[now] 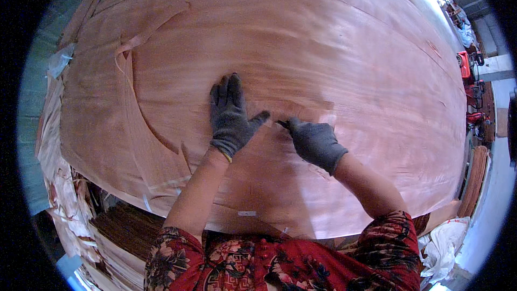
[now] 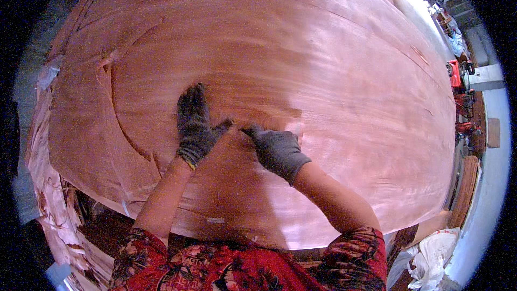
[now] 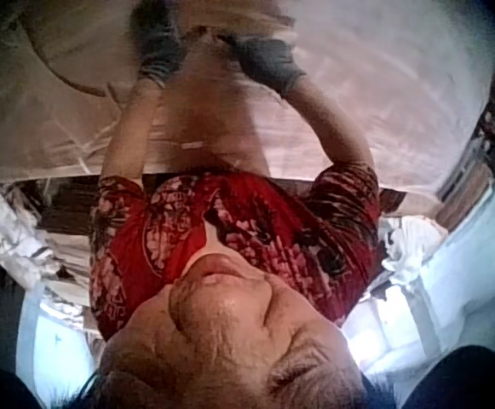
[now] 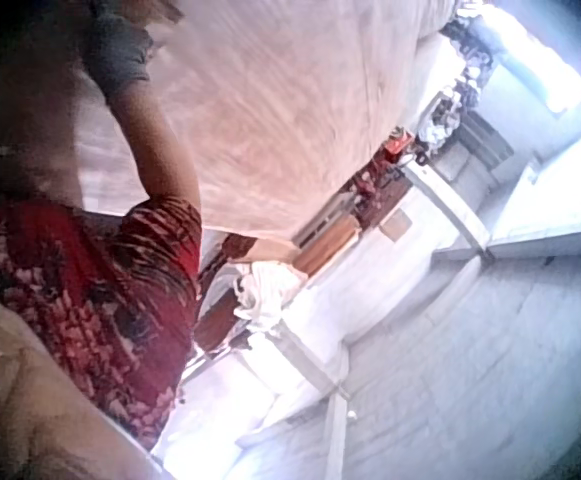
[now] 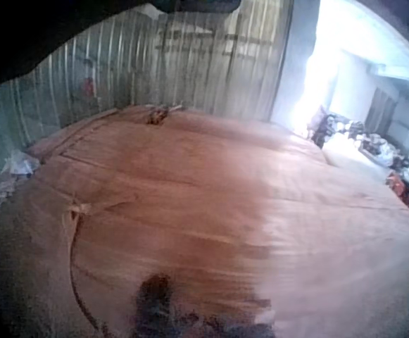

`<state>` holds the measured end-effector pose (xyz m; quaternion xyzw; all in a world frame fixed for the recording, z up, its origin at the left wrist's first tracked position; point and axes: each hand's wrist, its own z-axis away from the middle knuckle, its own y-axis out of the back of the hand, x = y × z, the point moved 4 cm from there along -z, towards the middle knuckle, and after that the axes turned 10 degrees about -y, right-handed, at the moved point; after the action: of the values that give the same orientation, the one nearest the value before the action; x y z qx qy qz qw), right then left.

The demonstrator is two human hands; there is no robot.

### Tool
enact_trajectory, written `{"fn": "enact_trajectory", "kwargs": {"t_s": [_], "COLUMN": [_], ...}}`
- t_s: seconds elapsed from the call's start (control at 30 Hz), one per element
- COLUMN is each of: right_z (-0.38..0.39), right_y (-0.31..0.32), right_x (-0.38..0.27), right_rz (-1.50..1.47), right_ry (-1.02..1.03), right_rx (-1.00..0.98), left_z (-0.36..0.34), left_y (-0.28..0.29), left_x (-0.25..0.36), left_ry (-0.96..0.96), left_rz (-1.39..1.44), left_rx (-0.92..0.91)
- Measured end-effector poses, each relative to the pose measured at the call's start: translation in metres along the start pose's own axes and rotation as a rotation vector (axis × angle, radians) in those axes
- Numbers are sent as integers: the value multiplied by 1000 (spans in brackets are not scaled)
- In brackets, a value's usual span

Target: The person cuts a large sheet of light brown material on a table using a utility knife. They smooth the material, make straight cuts, and apply small strips of white tape to the surface. The person also picks up and discards cut scraps from the floor.

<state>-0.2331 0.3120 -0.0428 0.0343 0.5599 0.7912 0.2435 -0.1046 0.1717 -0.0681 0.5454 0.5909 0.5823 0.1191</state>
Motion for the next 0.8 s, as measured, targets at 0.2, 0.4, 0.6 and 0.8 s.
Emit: {"fn": "enact_trajectory", "kwargs": {"t_s": [0.2, 0.4, 0.6, 0.8], "right_z": [7, 13, 34, 46], "right_y": [9, 24, 24, 50], "right_x": [34, 81, 142, 129], "right_rz": [108, 292, 366, 178], "right_ry": [102, 100, 41, -13], "right_rx": [-44, -62, 20, 138], "left_z": [0, 1, 1, 4], "left_y": [-1, -8, -8, -8], "left_x": [2, -4, -1, -7], "left_ry": [33, 26, -18, 2], "left_rz": [-234, -295, -274, -245], "left_rx": [13, -29, 12, 58]}}
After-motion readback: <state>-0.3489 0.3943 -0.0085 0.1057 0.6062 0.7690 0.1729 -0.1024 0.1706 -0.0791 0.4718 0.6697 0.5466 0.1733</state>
